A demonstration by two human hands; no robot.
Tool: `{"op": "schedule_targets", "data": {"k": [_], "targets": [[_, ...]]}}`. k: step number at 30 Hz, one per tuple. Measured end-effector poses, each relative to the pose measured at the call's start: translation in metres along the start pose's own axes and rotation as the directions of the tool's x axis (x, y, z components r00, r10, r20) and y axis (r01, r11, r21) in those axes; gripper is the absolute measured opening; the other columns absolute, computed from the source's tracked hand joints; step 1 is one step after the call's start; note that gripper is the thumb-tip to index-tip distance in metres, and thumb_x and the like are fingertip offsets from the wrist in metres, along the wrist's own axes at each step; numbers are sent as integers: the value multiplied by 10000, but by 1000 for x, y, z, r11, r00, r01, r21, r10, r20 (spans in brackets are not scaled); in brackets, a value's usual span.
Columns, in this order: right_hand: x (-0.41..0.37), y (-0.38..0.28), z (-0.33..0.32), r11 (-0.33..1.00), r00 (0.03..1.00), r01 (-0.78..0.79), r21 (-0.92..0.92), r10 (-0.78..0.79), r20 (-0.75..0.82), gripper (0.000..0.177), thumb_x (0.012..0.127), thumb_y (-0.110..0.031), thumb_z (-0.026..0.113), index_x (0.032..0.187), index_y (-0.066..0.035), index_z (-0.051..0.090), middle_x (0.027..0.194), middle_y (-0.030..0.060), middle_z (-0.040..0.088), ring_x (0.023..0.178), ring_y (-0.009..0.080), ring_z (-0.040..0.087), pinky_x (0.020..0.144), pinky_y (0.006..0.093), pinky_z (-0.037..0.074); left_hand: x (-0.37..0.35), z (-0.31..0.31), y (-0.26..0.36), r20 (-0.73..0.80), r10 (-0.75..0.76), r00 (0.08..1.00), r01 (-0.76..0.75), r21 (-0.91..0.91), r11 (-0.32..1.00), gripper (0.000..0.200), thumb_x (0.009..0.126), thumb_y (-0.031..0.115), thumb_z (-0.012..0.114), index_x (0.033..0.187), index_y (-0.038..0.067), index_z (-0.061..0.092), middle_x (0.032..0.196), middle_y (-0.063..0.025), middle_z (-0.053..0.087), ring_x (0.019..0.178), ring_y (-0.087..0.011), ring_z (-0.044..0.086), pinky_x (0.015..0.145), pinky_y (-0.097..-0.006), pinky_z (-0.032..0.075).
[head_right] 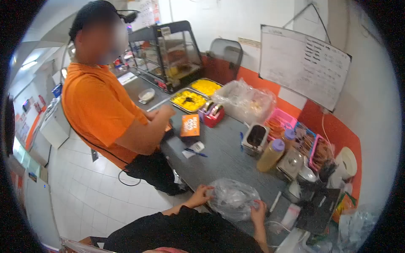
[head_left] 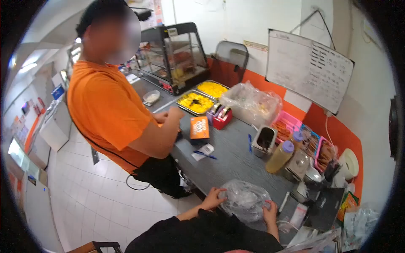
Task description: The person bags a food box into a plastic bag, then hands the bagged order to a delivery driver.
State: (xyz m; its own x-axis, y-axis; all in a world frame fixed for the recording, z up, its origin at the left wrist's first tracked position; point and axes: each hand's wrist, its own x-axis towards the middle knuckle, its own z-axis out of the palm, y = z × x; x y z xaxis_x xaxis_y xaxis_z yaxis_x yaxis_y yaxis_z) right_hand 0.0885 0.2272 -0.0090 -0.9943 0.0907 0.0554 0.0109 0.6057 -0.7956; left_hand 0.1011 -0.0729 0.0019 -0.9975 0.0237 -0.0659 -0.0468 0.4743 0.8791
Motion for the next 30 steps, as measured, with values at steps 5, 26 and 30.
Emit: {"op": "schedule_targets", "data": {"k": [5,26,30], "targets": [[12,13,5,995,1000,-21,-100,19,-21,218,648,-92,632,852,-58,560,956,150,487,1028,312,412,871,378,346,3,2,-8,-2,5,1000,-5,37,999,449,739,294,630,1144,140,510,1011,-142,410,750,-217,496,734,-316,421],[13,-97,45,834,838,532,-149,-494,231,234,619,-139,631,848,-99,608,1007,134,456,1010,320,393,859,426,310,-2,-13,-21,-15,54,998,-52,78,996,484,743,328,623,1161,118,496,938,-141,419,827,-240,491,746,-327,419],[12,-85,32,865,879,473,-169,-450,155,225,616,-140,631,839,-117,606,1001,126,461,987,314,407,866,410,300,-8,-24,-16,-72,60,996,-57,42,997,453,754,301,616,1150,110,507,934,-131,428,783,-215,490,722,-312,420]]}}
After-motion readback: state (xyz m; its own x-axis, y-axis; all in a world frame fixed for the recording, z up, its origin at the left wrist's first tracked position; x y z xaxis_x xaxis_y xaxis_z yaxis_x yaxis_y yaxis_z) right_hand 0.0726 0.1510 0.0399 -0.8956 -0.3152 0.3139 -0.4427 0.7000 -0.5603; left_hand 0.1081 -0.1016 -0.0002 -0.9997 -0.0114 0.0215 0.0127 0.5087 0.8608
